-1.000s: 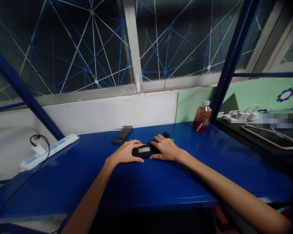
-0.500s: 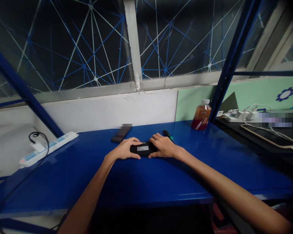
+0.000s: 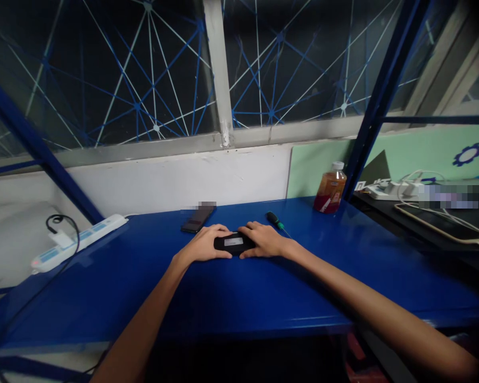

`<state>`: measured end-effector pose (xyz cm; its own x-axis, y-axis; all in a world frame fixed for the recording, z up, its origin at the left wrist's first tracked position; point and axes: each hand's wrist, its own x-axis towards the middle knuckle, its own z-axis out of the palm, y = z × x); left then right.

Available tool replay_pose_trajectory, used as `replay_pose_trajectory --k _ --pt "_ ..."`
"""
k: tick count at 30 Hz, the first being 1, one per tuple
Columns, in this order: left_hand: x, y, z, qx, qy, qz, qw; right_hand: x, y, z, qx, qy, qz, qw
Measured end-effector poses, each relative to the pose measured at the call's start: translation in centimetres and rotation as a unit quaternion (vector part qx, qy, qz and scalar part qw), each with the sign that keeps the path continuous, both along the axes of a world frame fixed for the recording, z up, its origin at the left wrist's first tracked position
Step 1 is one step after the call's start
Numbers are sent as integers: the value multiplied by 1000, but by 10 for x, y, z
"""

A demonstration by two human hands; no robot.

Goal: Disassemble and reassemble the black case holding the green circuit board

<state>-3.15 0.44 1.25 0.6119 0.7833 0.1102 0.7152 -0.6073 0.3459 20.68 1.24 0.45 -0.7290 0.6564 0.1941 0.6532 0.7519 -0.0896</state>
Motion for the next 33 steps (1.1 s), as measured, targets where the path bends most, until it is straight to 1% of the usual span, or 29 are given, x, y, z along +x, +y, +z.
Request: replay_pose_trajectory --k 5,11,20,27,33 --pt "1 -1 -1 15 -5 10 1000 -6 3 3 -39 -22 -8 999" --pt "-1 2 1 13 0 23 1000 -7 -4 1 -36 12 -20 999" --pt "0 -3 8 5 14 17 1000 -10 3 3 -69 43 -12 997" --pt "-1 -2 7 7 28 19 999 -8 4 0 -76 50 -8 996" --pt "-2 -1 5 -14 20 13 1000 -7 3 1 -93 44 3 995"
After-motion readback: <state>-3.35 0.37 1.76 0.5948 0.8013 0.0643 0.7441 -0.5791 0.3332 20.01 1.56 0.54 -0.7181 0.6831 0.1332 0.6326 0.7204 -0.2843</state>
